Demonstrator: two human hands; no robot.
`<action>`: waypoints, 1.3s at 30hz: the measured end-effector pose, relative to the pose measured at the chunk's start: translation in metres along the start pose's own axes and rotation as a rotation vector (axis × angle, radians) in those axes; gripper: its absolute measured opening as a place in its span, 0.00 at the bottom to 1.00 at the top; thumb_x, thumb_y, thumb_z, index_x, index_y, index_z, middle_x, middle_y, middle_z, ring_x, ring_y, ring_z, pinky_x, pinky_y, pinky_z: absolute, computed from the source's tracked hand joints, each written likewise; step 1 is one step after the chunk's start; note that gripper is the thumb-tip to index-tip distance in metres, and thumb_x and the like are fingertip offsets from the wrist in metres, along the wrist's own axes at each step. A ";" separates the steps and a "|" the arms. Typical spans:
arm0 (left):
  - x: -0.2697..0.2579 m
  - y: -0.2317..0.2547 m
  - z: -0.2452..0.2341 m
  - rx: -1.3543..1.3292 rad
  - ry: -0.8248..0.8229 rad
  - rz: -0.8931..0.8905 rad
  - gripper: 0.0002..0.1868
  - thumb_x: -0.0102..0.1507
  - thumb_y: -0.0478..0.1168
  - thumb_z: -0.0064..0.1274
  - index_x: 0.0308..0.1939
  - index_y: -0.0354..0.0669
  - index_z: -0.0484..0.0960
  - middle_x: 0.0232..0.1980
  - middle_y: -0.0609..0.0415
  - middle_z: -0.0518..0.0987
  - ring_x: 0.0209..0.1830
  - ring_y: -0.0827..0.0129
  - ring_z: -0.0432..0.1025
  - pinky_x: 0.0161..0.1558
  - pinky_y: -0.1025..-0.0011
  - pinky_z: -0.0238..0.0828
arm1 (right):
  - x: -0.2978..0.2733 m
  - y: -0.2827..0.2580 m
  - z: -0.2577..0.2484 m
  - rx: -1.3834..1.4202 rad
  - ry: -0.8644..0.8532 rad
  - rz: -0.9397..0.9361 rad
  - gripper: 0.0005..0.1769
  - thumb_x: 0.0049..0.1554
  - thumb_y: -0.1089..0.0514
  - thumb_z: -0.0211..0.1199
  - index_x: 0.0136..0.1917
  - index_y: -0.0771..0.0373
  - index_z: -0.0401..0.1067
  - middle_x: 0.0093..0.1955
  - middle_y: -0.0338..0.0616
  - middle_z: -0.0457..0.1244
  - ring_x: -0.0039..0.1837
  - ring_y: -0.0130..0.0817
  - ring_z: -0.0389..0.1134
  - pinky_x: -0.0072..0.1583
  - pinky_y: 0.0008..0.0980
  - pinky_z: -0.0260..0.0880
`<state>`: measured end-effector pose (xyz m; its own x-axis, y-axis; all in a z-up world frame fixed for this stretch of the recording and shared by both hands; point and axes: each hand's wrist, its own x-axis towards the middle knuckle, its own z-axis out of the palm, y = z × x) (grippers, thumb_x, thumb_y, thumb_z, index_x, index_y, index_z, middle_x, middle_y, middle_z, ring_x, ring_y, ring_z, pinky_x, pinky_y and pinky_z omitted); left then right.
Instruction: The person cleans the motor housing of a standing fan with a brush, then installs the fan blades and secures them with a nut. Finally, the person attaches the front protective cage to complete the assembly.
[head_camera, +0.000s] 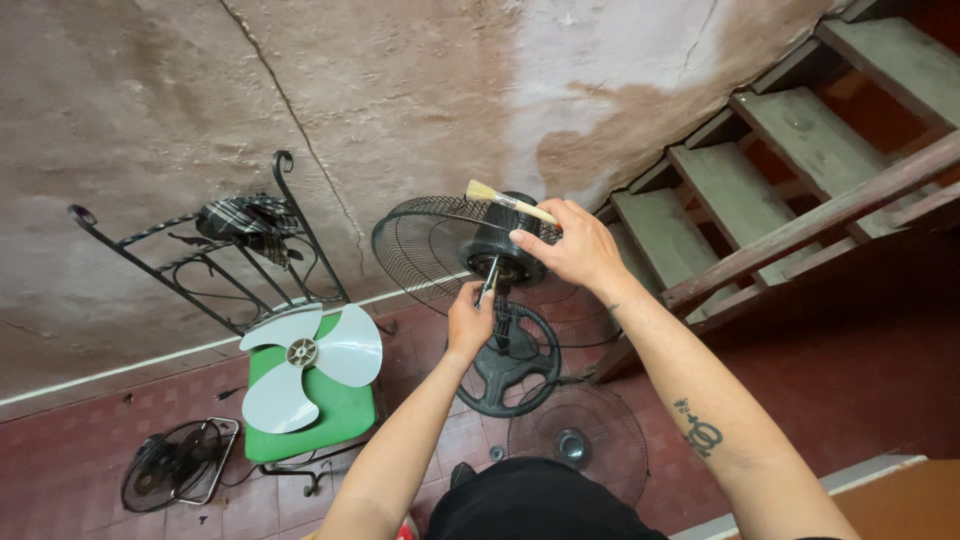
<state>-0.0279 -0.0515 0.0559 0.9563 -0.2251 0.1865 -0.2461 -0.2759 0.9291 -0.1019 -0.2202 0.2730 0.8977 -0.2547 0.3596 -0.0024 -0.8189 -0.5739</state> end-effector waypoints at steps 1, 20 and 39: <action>-0.001 0.002 -0.001 0.003 0.001 -0.008 0.14 0.65 0.42 0.54 0.50 0.37 0.81 0.44 0.41 0.85 0.46 0.52 0.81 0.49 0.62 0.74 | 0.001 0.001 0.000 0.003 0.007 -0.012 0.32 0.52 0.31 0.68 0.57 0.57 0.75 0.51 0.47 0.68 0.54 0.46 0.71 0.54 0.42 0.70; -0.012 0.027 0.003 0.030 0.096 -0.044 0.14 0.65 0.41 0.54 0.51 0.38 0.80 0.41 0.41 0.85 0.42 0.49 0.81 0.45 0.60 0.75 | 0.005 0.000 -0.001 0.031 -0.014 -0.016 0.29 0.52 0.32 0.68 0.55 0.55 0.76 0.52 0.45 0.69 0.55 0.45 0.72 0.54 0.41 0.71; -0.015 0.037 0.001 0.080 0.112 0.015 0.13 0.65 0.40 0.52 0.51 0.37 0.79 0.40 0.39 0.84 0.41 0.45 0.80 0.44 0.56 0.75 | 0.003 -0.002 -0.001 0.037 -0.020 -0.015 0.29 0.52 0.32 0.68 0.54 0.55 0.76 0.53 0.45 0.69 0.56 0.44 0.71 0.55 0.41 0.71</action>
<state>-0.0512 -0.0594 0.0867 0.9628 -0.1255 0.2391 -0.2684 -0.3478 0.8983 -0.0999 -0.2198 0.2762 0.9062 -0.2313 0.3539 0.0276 -0.8029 -0.5955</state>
